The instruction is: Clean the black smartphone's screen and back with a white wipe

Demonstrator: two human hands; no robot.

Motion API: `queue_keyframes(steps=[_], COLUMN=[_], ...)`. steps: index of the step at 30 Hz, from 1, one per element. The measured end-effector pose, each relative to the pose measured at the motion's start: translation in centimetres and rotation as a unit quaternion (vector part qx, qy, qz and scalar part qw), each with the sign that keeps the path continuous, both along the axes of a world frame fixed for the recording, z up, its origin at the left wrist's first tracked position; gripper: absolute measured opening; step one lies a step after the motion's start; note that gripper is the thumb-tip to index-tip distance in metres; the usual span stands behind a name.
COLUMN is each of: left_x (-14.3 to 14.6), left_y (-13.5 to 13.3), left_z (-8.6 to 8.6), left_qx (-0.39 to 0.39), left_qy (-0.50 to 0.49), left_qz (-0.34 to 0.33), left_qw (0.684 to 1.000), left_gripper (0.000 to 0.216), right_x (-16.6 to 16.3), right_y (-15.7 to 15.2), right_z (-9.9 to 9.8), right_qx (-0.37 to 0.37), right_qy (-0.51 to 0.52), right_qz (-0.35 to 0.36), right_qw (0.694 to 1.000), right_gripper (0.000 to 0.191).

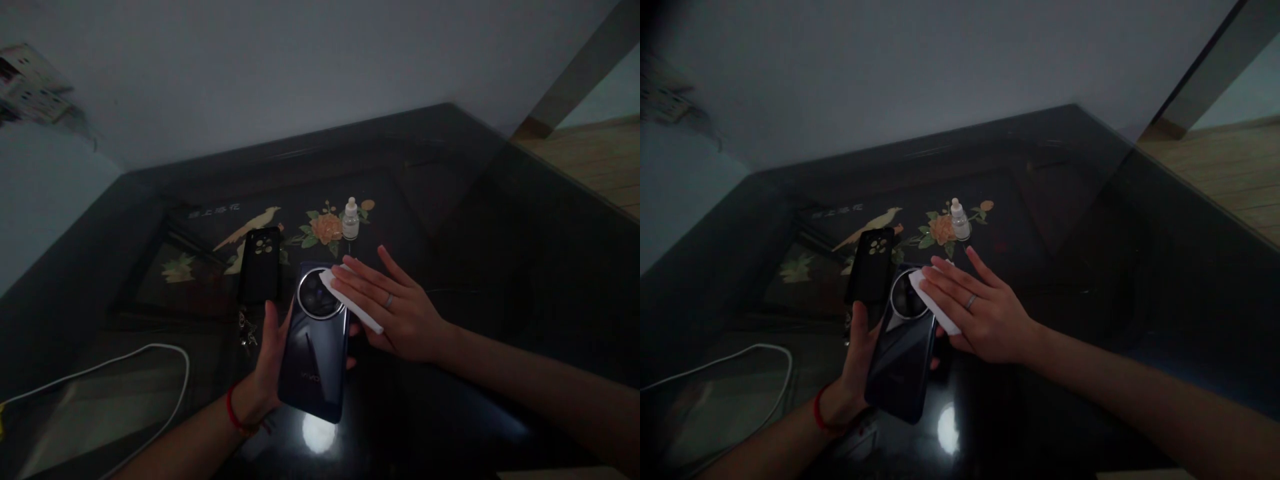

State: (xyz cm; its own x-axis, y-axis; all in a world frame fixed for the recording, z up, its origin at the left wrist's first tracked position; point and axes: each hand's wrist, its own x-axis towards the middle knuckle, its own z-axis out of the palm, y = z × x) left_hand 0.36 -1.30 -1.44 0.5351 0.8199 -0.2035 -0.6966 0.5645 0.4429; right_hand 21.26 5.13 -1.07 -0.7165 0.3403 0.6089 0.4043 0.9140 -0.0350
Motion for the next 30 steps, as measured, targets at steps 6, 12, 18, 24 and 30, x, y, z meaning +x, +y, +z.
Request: queue_keyframes(steps=[6, 12, 18, 24, 30], left_x=[-0.8, 0.0, -0.5, -0.7, 0.6], left_y=[0.9, 1.1, 1.3, 1.3, 0.6], left_z=[-0.8, -0.5, -0.1, 0.4, 0.8], left_qx=[-0.029, -0.046, -0.03, -0.019, -0.035], left_qy=[-0.063, 0.028, -0.002, -0.035, -0.054], left_qz=[-0.003, 0.082, -0.015, -0.065, -0.083], left_qw=[0.998, 0.995, 0.999, 0.997, 0.994], left_gripper=[0.061, 0.062, 0.064, 0.067, 0.069], right_x=[0.1, -0.8, 0.7, 1.4, -0.2], right_y=[-0.9, -2.4, -0.2, 2.5, 1.5], right_z=[-0.1, 0.8, 0.7, 1.7, 2.5], right_qx=[-0.017, 0.034, 0.045, -0.182, -0.581], right_qy=[-0.004, -0.04, 0.006, 0.134, 0.169], right_qz=[0.07, 0.158, 0.128, 0.028, 0.049], right_qw=[0.997, 0.986, 0.991, 0.974, 0.795], right_gripper=[0.057, 0.048, 0.042, 0.041, 0.046])
